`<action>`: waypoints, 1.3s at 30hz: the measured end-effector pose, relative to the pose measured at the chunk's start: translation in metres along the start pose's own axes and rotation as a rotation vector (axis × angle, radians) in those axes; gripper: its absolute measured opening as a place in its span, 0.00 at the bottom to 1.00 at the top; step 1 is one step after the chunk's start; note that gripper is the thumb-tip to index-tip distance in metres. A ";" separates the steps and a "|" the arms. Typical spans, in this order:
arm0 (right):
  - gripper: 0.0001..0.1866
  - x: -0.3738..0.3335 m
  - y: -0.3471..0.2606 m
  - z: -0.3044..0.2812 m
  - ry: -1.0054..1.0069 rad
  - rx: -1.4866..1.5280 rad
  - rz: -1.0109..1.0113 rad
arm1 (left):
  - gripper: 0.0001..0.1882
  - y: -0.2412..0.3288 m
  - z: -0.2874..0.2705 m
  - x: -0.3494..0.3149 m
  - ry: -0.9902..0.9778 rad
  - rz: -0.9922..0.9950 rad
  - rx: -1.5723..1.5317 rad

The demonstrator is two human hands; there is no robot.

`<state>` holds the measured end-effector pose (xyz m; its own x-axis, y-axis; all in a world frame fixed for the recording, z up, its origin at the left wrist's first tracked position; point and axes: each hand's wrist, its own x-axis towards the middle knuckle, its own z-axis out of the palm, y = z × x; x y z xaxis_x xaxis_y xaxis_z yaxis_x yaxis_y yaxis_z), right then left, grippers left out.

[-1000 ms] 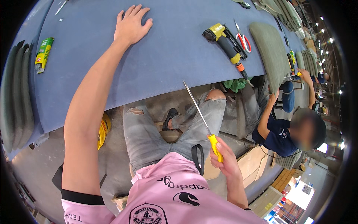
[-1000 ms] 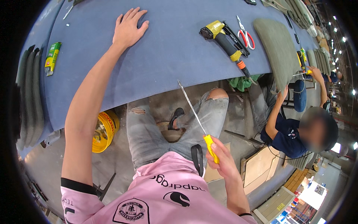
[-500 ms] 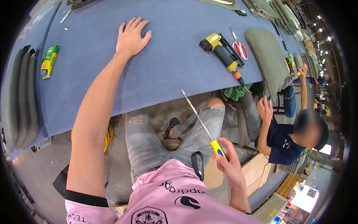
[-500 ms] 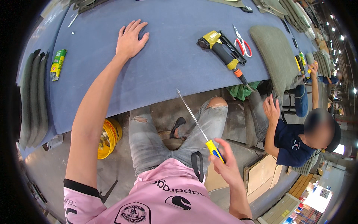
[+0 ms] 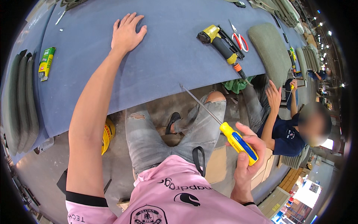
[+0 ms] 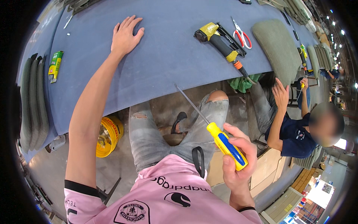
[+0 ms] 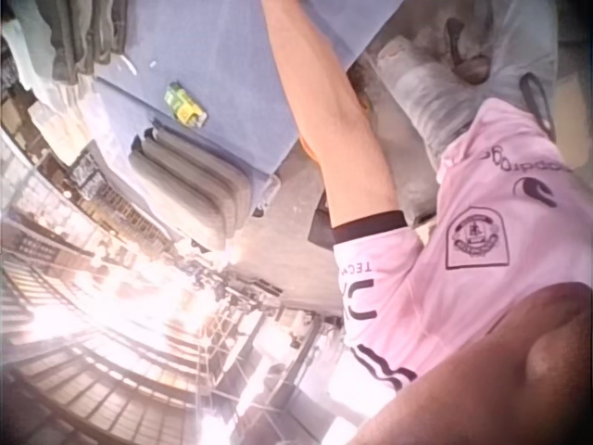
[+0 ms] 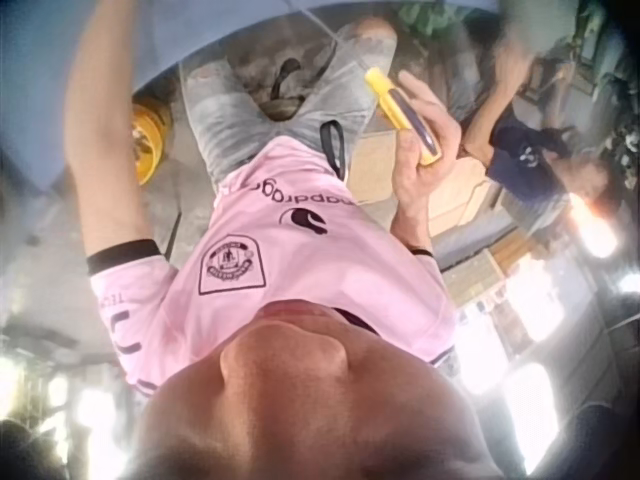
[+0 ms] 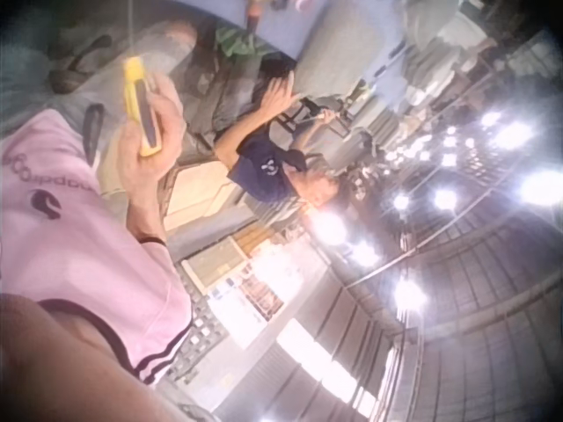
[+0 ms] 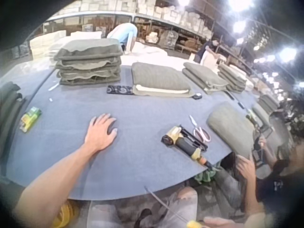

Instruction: The person assembles cushion covers by cutting foam with a utility knife, trimming fabric edges with scissors, and securing fabric to foam using a staple gun. The person handles multiple cushion units one at a time, stacking finished pieces on the table.

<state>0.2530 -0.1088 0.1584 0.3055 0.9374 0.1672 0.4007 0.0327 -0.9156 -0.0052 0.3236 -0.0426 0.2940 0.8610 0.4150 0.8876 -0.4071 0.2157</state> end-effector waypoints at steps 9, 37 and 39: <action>0.15 -0.049 0.056 -0.029 0.250 -0.076 0.387 | 0.29 -0.001 0.005 -0.004 0.017 -0.013 0.033; 0.21 -0.086 0.098 -0.033 0.009 0.453 0.990 | 0.29 0.004 -0.003 -0.001 -0.008 -0.022 0.009; 0.22 -0.094 0.107 -0.028 -0.012 0.596 1.083 | 0.29 0.001 -0.003 -0.002 -0.020 -0.028 -0.005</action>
<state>0.2914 -0.2032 0.0550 0.2250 0.5829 -0.7807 -0.5106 -0.6119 -0.6040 -0.0064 0.3208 -0.0405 0.2760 0.8780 0.3910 0.8938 -0.3841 0.2315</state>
